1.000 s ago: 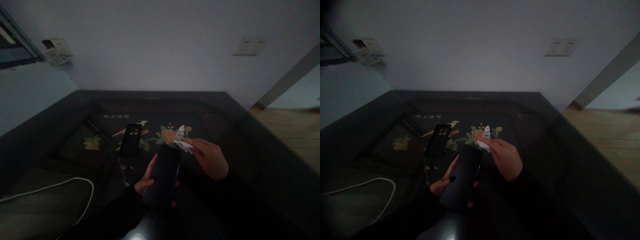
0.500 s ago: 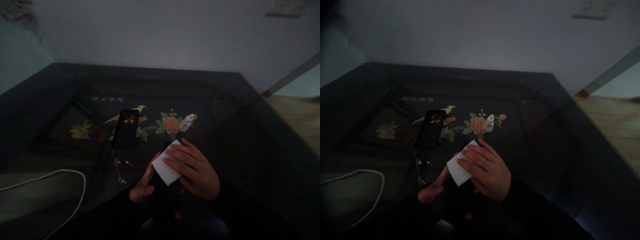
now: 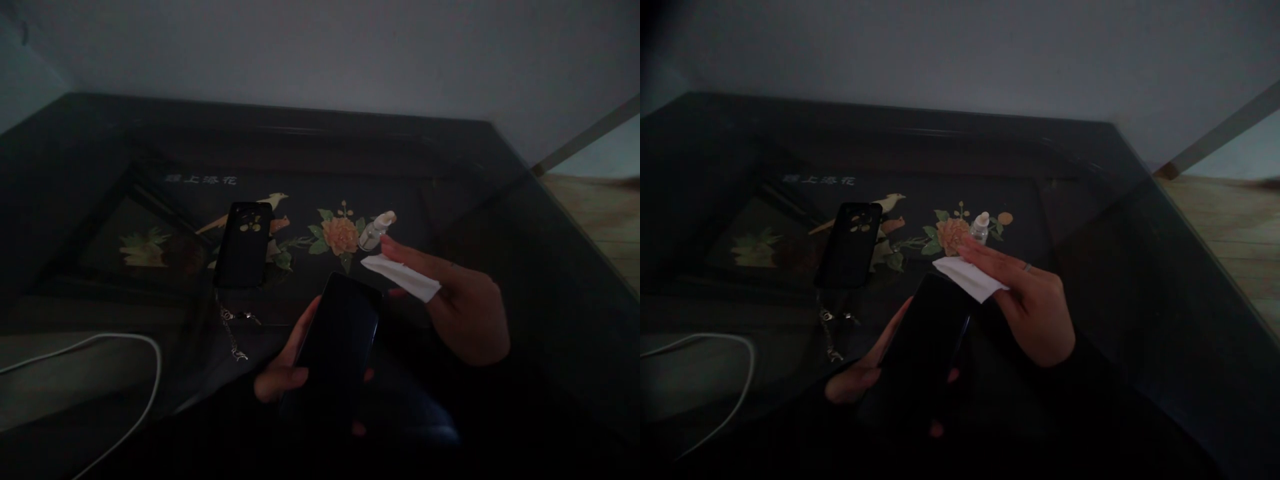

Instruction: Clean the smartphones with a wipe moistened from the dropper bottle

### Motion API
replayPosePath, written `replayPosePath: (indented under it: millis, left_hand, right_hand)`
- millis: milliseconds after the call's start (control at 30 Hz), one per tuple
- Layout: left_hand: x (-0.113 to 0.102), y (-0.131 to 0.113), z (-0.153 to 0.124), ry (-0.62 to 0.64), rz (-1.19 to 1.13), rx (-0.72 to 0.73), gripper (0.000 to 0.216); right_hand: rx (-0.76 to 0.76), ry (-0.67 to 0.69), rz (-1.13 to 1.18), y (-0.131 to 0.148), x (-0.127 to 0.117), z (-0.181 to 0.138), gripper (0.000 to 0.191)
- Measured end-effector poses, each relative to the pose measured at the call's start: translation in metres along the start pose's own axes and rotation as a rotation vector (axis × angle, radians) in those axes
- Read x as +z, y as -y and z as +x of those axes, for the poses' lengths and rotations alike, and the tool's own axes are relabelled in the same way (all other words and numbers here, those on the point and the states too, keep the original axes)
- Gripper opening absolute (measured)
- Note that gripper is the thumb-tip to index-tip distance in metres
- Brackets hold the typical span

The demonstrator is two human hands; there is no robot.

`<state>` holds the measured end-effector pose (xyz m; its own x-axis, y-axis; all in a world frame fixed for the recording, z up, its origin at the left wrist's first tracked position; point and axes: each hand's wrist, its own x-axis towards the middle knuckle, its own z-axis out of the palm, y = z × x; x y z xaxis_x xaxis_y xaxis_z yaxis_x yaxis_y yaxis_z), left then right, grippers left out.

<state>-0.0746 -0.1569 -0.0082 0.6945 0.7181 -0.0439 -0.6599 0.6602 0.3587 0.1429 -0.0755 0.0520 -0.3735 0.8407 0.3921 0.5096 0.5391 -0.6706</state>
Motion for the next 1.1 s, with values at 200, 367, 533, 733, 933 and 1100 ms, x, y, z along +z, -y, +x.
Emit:
replayPosePath:
  millis: [200,367,533,733,933,1100]
  left_hand:
    - [0.000,-0.001,0.000,-0.020,0.002,-0.022,0.088]
    - [-0.004,-0.002,0.000,-0.008,-0.005,-0.049,0.093]
    - [-0.007,-0.001,0.001,-0.004,-0.030,-0.026,0.099]
    - [-0.001,-0.003,0.000,-0.049,-0.018,-0.068,0.105]
    - [-0.001,0.003,-0.001,-0.003,0.024,0.017,0.072]
    - [0.001,0.003,-0.001,0.000,0.069,0.006,0.062]
  right_hand:
    - [0.235,0.054,0.352,0.011,0.004,-0.004,0.034]
    - [0.423,-0.004,0.682,0.011,0.006,-0.005,0.024]
    - [0.624,0.032,0.987,0.014,0.013,-0.002,0.020]
    - [0.430,-0.133,0.963,0.013,0.018,-0.004,0.014]
    - [-0.077,-0.032,0.177,0.009,0.013,-0.006,0.032]
    - [-0.400,0.036,-0.131,0.000,0.021,-0.001,0.032]
